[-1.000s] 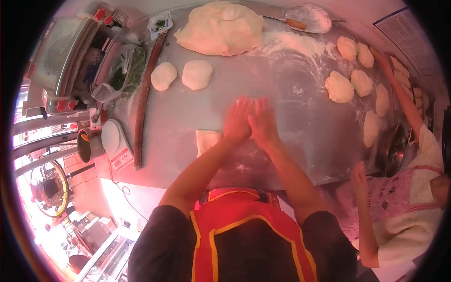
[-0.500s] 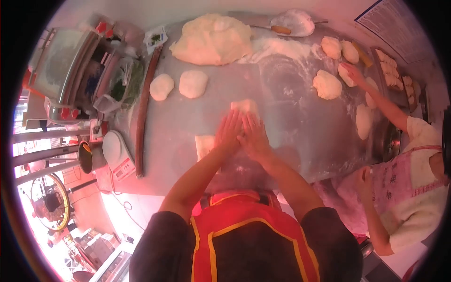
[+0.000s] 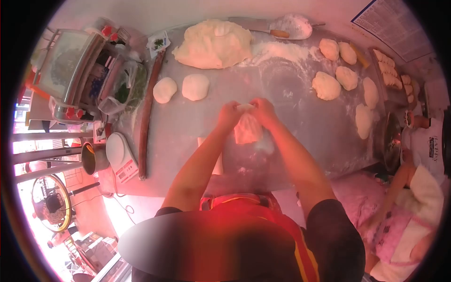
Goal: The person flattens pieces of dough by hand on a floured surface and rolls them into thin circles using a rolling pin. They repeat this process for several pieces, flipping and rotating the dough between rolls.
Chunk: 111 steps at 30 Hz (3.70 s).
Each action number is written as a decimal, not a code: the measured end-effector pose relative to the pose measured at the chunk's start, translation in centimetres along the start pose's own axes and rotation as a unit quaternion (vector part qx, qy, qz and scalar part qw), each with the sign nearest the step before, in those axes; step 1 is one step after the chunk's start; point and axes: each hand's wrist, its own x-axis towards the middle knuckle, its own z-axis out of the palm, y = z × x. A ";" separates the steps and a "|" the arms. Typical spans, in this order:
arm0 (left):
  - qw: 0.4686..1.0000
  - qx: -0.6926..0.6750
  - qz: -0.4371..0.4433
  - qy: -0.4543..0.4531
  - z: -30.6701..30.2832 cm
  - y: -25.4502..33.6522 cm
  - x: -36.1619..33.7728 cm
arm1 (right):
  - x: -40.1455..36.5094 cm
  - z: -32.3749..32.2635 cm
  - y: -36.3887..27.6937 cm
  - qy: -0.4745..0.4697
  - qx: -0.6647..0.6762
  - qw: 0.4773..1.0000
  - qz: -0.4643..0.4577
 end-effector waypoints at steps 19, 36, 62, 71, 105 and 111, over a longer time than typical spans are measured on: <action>0.913 0.250 0.319 0.045 6.1 -7.9 -4.4 | -0.2 1.6 5.6 0.073 -0.072 0.984 -0.148; 0.949 0.108 0.215 0.205 4.9 -5.8 0.8 | -2.3 0.9 4.4 -0.273 -0.074 0.959 0.016; 0.859 0.272 0.425 0.090 4.7 -3.1 -10.1 | -12.8 0.6 0.4 0.088 -0.033 0.978 -0.186; 0.990 0.057 0.126 -0.038 2.2 -2.3 -4.9 | -15.5 0.4 1.5 0.104 0.222 0.957 0.152; 0.986 -0.074 0.005 0.152 -4.6 -0.7 -2.2 | -4.0 -4.0 6.9 0.127 -0.234 0.964 0.011; 0.922 0.171 0.326 0.119 1.1 3.0 -2.6 | -6.2 -1.0 1.6 0.131 0.465 0.858 0.172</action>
